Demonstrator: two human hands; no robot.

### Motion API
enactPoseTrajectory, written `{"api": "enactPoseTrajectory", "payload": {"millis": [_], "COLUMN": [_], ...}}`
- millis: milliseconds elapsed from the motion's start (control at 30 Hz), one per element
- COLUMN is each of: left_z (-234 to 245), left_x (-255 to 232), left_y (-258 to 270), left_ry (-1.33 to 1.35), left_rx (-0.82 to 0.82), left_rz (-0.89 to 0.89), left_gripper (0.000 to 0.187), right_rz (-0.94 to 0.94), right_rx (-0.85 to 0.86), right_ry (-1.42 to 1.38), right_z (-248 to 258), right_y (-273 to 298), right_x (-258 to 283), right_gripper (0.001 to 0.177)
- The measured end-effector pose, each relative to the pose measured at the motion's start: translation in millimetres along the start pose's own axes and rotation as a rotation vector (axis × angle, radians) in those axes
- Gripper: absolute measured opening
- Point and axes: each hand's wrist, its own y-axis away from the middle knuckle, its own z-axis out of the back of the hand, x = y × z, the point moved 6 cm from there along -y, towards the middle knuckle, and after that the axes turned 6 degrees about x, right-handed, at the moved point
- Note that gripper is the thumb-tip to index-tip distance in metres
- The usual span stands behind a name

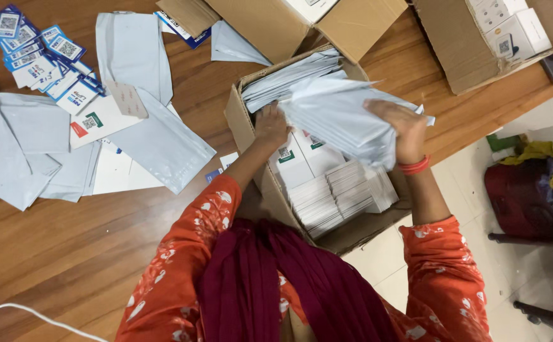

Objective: The person sits on the floor and organizes small white boxes and light blue padded envelopes on a wooden table. They pick up the boxes, place them into the envelopes, and then stack the filled envelopes into a large cardboard box.

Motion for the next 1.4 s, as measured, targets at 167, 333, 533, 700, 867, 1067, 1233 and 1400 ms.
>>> {"api": "enactPoseTrajectory", "payload": {"millis": [167,333,533,700,867,1067,1233,1400], "left_z": [-1,42,-7,0,3,13,10,10], "left_x": [2,-3,27,37,25,27,32,25], "left_y": [0,15,-34,-51,-40,-21,-13,-14], "left_ry": [-0.206,-0.092,1.428,-0.062,-0.325,-0.120,-0.129,-0.139], "left_rx": [-0.245,-0.675,-0.308,0.001,0.236,-0.040,-0.167,-0.127], "left_rz": [-0.110,-0.187,-0.044,0.077,-0.006,-0.093,-0.091,-0.102], "left_gripper": [0.057,0.088,0.078,0.086,0.092,0.091,0.091,0.090], "right_rz": [0.249,0.272,0.305,0.314,0.332,0.468,0.352,0.382], "right_rx": [0.187,0.188,0.127,0.067,0.089,0.122,0.151,0.222], "right_ry": [0.261,0.248,0.280,0.324,0.236,0.320,0.307,0.258], "right_z": [-51,-64,-53,-43,-72,-142,-147,-153], "right_y": [-39,-68,-106,-138,-150,-112,-90,-86], "right_x": [16,6,1,-2,4,17,1,-13], "right_gripper": [0.033,0.035,0.037,0.045,0.041,0.043,0.045,0.040]}}
